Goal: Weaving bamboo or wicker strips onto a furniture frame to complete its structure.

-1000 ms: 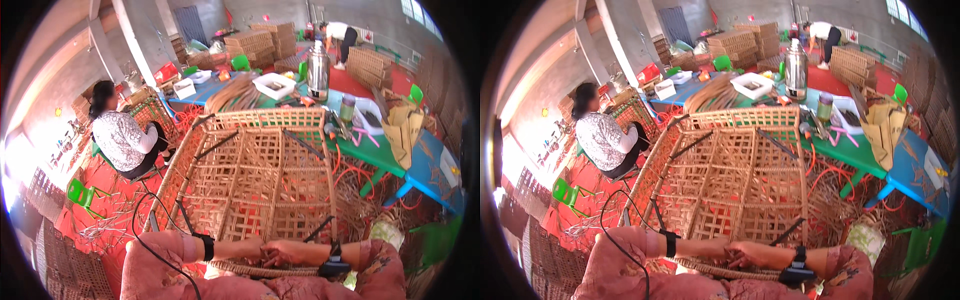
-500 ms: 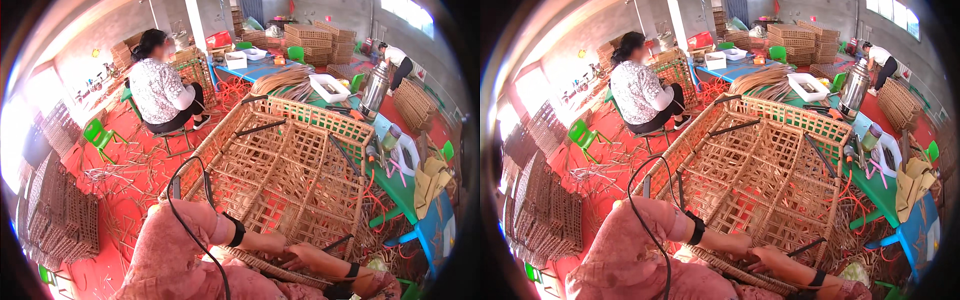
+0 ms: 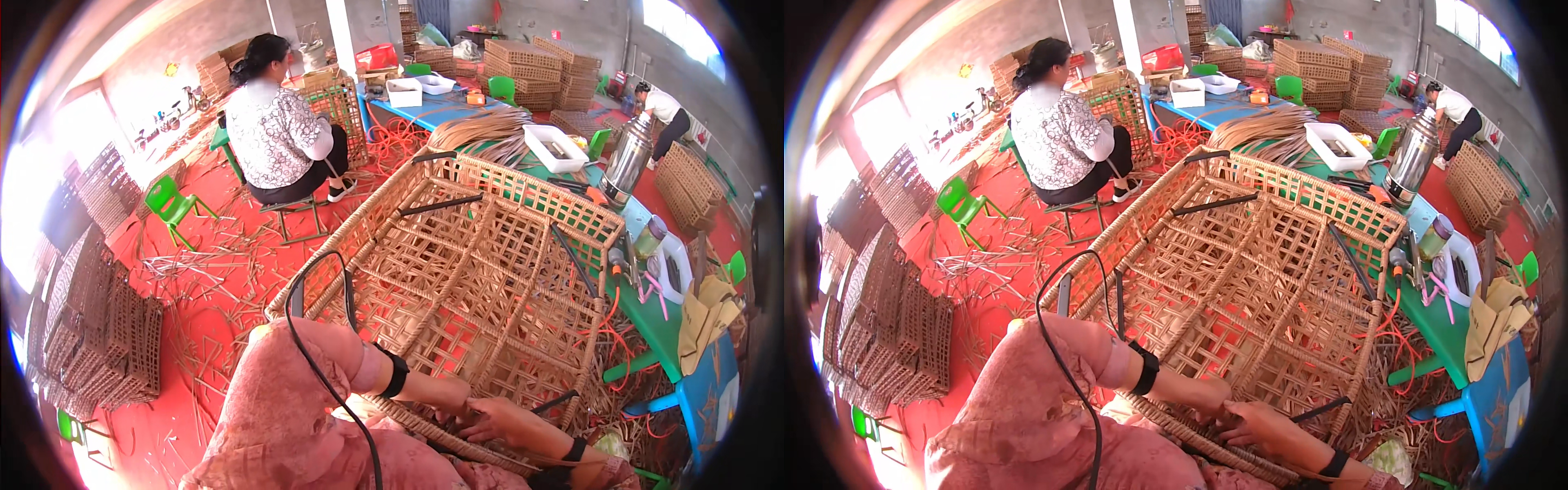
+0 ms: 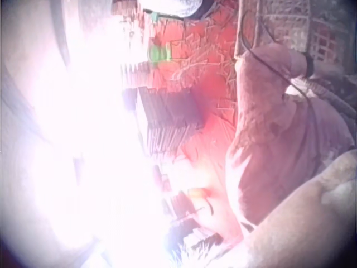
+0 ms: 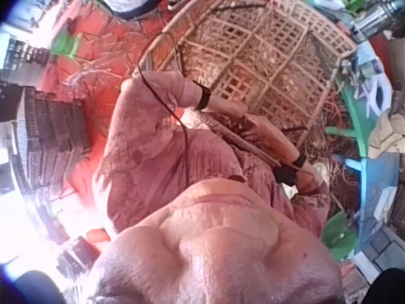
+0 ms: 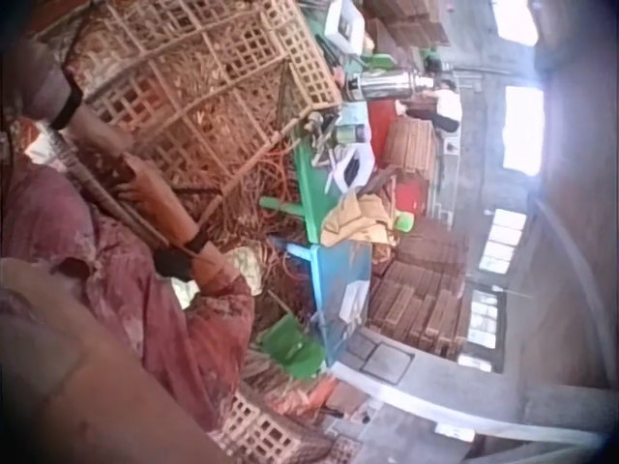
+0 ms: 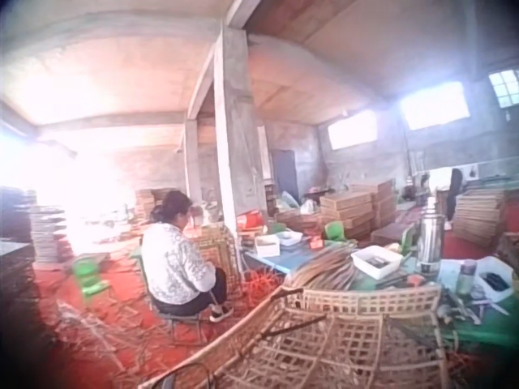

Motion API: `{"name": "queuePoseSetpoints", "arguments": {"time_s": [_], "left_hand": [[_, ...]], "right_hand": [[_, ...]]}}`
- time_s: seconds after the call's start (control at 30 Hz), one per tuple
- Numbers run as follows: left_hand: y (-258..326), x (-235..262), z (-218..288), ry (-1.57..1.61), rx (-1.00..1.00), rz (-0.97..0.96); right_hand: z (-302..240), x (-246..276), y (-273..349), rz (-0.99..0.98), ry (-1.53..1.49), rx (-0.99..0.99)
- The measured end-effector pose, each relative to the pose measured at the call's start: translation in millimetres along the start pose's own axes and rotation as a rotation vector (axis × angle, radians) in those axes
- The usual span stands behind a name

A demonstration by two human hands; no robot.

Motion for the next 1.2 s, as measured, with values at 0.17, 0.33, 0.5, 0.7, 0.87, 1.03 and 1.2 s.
{"name": "queuePoseSetpoints", "arguments": {"time_s": [0.17,0.33,0.5,0.7,0.87,1.03,1.2], "left_hand": [[9,4,3,0.035,0.005,-0.002],[5,2,2,0.111,0.066,0.019],[-4,-4,-1,0.072,0.087,0.012],[14,4,24,0.109,-0.005,-0.009],[-7,-12,3,0.207,0.001,-0.095],[2,-8,9,0.264,-0.007,-0.056],[-1,-6,6,0.224,0.026,-0.077]], "right_hand": [[-3,0,2,-0.022,0.006,-0.018],[-7,5,-3,0.033,0.256,-0.005],[1,10,2,0.002,0.268,-0.080],[-29,-8,11,-0.090,1.327,-0.169],[-33,-9,-5,0.101,1.511,0.049],[-36,-13,3,0.142,1.431,0.156],[-37,-5,-6,0.221,1.543,0.121]]}}
Point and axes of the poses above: each hand's wrist, its own y-axis away from the middle knuckle, its own x-axis out of the back of the hand, z = x × y, the point moved 10 cm from there along -y, towards the middle knuckle, and after that the axes turned 7 degrees about -x, right-handed, at the moved point
